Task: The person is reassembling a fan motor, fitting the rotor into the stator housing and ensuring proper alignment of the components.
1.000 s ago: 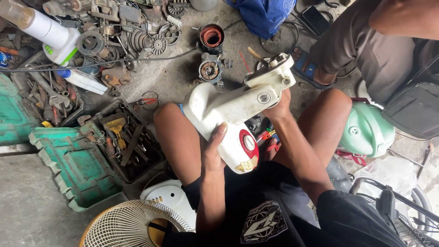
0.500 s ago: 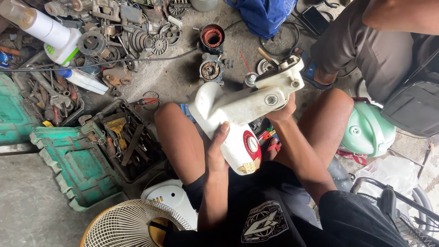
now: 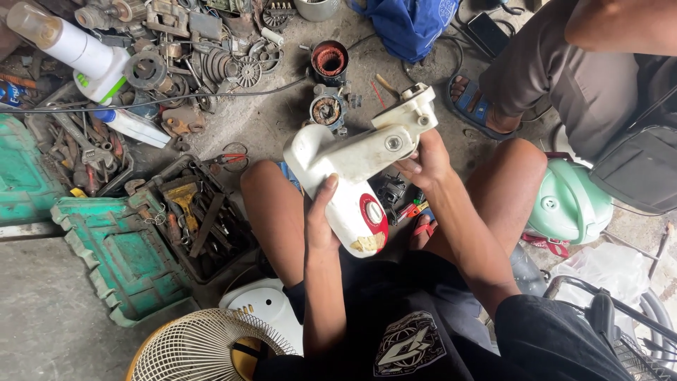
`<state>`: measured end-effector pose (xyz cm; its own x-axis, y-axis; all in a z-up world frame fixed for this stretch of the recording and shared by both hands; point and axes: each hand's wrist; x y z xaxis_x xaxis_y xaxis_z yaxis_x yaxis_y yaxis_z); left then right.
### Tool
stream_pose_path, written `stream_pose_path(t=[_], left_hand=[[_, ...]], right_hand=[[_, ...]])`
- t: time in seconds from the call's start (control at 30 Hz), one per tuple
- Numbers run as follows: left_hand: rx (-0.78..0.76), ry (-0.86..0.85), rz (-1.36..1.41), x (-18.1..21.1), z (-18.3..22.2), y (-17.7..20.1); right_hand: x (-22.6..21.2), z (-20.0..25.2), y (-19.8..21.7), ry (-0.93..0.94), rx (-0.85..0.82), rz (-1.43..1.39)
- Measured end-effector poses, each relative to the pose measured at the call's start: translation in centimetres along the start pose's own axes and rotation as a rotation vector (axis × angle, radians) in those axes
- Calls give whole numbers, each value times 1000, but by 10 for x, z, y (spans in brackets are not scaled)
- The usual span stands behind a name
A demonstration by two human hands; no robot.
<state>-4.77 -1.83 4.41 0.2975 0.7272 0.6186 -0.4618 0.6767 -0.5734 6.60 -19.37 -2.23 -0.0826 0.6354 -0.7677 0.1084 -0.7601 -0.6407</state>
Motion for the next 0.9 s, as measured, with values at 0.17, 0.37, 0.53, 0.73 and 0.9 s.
stream_pose_path(t=[0.17, 0.37, 0.53, 0.73, 0.9], left_hand=[[62, -365, -439, 8, -43, 25], [-306, -876, -818, -25, -99, 39], [-260, -888, -715, -44, -136, 52], [-91, -906, -704, -67, -158, 71], [-138, -739, -663, -68, -159, 81]], right_hand=[[-9, 6, -22, 11, 15, 103], [8, 12, -31, 52, -69, 470], [23, -3, -7, 60, -203, 605], [37, 0, 20, 206, -526, 1029], [77, -19, 53, 86, -491, 642]])
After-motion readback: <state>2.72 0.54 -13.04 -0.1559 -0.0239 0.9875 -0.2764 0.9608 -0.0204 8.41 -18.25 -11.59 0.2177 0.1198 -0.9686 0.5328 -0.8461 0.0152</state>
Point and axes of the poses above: each hand's wrist, its own z-axis away from the middle knuckle, its own y-axis out of the back of the hand, x = y × z, and after that the axes turned 6 degrees about y, right-handed
